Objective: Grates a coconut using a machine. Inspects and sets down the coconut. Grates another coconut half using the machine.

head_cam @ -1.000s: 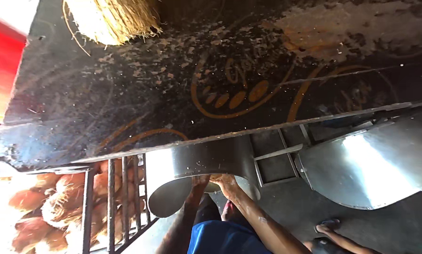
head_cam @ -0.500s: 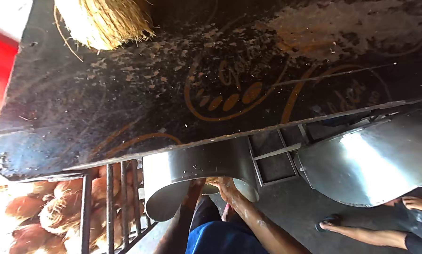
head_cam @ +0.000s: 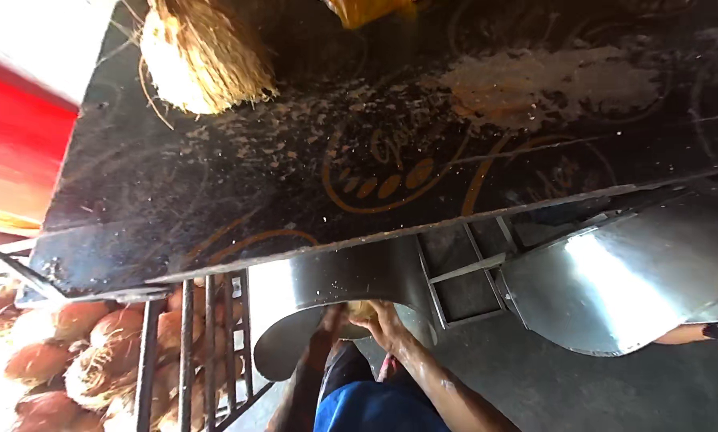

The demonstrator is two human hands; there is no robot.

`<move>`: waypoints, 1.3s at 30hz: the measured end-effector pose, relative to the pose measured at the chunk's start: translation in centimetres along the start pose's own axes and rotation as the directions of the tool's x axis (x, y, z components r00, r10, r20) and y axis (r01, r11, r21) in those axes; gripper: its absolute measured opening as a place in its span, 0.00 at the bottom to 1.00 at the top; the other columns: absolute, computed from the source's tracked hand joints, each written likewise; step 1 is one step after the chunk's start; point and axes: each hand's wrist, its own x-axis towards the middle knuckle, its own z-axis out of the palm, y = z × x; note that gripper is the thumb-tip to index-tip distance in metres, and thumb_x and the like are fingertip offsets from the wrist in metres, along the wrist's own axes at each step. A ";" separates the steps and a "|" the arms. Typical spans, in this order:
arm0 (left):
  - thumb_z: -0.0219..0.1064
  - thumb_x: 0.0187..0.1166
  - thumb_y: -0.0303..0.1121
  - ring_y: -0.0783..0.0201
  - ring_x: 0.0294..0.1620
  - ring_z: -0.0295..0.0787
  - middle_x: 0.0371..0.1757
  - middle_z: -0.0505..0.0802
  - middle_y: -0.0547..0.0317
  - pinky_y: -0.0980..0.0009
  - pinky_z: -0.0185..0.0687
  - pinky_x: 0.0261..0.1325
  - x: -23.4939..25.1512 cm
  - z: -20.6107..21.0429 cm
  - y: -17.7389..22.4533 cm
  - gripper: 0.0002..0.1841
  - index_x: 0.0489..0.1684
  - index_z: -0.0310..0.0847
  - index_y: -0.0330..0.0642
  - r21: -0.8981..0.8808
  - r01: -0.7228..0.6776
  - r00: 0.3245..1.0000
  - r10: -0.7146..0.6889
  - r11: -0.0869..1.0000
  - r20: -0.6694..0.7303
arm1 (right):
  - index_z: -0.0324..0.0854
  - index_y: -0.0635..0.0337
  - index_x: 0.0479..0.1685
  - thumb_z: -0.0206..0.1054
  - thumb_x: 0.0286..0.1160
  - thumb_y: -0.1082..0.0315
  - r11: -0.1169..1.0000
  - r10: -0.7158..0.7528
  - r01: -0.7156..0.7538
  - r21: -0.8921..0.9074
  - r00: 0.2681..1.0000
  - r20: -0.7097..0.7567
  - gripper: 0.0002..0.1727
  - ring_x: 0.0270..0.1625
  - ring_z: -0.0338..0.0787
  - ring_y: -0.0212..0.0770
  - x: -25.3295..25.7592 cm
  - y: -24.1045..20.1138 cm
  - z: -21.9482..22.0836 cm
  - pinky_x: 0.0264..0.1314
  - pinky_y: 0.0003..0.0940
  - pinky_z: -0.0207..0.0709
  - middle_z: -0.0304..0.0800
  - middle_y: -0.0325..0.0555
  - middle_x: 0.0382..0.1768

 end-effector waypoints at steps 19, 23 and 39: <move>0.62 0.88 0.30 0.46 0.82 0.71 0.78 0.78 0.31 0.56 0.61 0.86 -0.6 2.1 2.9 0.24 0.77 0.70 0.24 0.553 -0.005 0.990 0.083 0.833 -0.117 | 0.71 0.67 0.71 0.59 0.89 0.67 0.999 -0.034 0.038 0.031 0.992 -0.121 0.18 0.48 0.92 0.49 0.7 1.6 1.0 0.48 0.47 0.90 0.87 0.58 0.52; 0.56 0.91 0.32 0.47 0.76 0.76 0.76 0.79 0.32 0.54 0.71 0.79 1.5 0.0 -0.5 0.23 0.80 0.68 0.26 0.388 0.002 0.994 0.041 0.922 -0.102 | 0.69 0.66 0.74 0.62 0.86 0.70 0.999 -0.036 0.029 -0.046 0.987 -0.157 0.21 0.49 0.92 0.50 0.5 1.8 2.0 0.48 0.48 0.90 0.86 0.60 0.54; 0.58 0.90 0.32 0.47 0.67 0.81 0.69 0.83 0.32 0.51 0.78 0.69 2.6 0.3 -1.2 0.21 0.74 0.73 0.27 0.265 0.005 0.987 0.038 0.964 -0.155 | 0.72 0.63 0.76 0.64 0.87 0.59 0.973 0.073 -0.106 -0.206 0.984 -0.163 0.24 0.53 0.90 0.54 1.2 0.5 2.1 0.49 0.49 0.88 0.84 0.63 0.61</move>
